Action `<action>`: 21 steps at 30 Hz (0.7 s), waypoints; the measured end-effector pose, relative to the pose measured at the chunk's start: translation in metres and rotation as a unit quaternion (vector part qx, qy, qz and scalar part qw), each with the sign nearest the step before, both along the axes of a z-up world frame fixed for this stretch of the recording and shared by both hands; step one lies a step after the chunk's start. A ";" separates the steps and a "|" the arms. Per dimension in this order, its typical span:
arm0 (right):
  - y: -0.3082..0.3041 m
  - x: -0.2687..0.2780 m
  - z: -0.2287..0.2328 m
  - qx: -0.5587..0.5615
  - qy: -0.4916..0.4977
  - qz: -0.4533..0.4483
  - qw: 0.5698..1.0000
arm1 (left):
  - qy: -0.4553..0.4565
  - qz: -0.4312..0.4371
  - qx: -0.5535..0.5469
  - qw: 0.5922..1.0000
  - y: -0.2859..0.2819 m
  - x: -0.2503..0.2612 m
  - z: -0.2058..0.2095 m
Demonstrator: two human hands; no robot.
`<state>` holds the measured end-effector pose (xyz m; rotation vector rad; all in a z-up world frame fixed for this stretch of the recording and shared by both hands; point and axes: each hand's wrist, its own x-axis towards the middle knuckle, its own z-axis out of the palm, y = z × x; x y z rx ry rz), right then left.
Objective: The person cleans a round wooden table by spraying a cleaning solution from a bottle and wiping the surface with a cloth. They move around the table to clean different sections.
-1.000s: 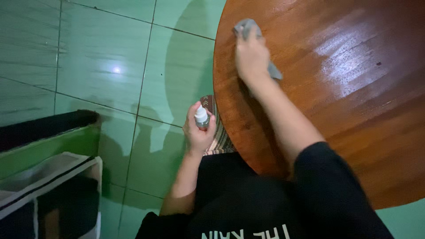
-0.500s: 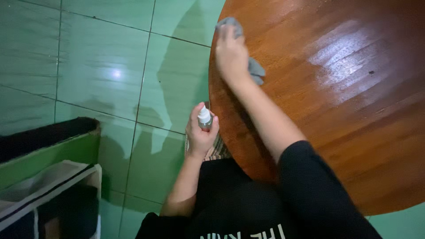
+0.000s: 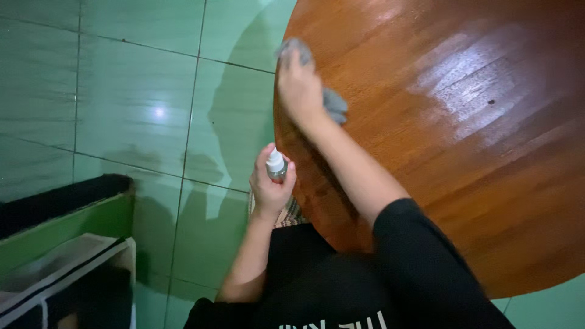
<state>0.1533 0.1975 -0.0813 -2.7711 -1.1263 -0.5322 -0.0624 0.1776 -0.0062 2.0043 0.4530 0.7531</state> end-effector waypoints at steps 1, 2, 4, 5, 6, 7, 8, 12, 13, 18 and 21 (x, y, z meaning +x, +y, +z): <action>-0.012 -0.012 0.000 0.005 0.013 0.020 1.000 | -0.008 -0.008 -0.003 1.000 0.000 0.004 0.000; -0.026 -0.027 0.000 0.009 0.026 0.040 0.999 | -0.016 -0.016 -0.007 1.000 0.000 0.006 -0.001; -0.047 -0.034 0.004 -0.003 0.041 0.027 0.999 | -0.013 -0.022 -0.016 1.000 0.001 0.009 -0.002; -0.060 -0.028 0.005 -0.020 0.043 -0.005 0.999 | -0.002 -0.021 -0.020 1.000 0.000 0.009 -0.003; -0.074 -0.022 0.006 -0.035 0.044 -0.037 0.998 | 0.008 -0.019 -0.024 0.999 0.001 0.009 -0.003; -0.088 -0.003 0.007 0.017 0.034 -0.031 0.999 | 0.001 -0.018 -0.019 1.000 0.000 0.008 -0.003; -0.093 0.018 0.007 0.070 0.025 -0.026 0.997 | -0.007 -0.017 -0.015 1.000 -0.001 0.006 -0.003; -0.057 0.039 0.004 0.164 0.247 -0.135 0.945 | -0.007 -0.023 -0.039 0.999 -0.012 0.005 0.000; -0.064 0.018 0.002 0.097 0.173 -0.081 0.977 | -0.007 -0.027 -0.039 0.999 -0.013 0.007 0.001; -0.117 -0.012 0.000 0.005 0.125 -0.044 0.991 | -0.010 -0.040 -0.032 0.999 -0.015 0.015 0.002; -0.126 0.038 -0.008 0.074 0.146 -0.135 0.977 | -0.012 -0.029 0.010 0.999 -0.017 0.009 0.005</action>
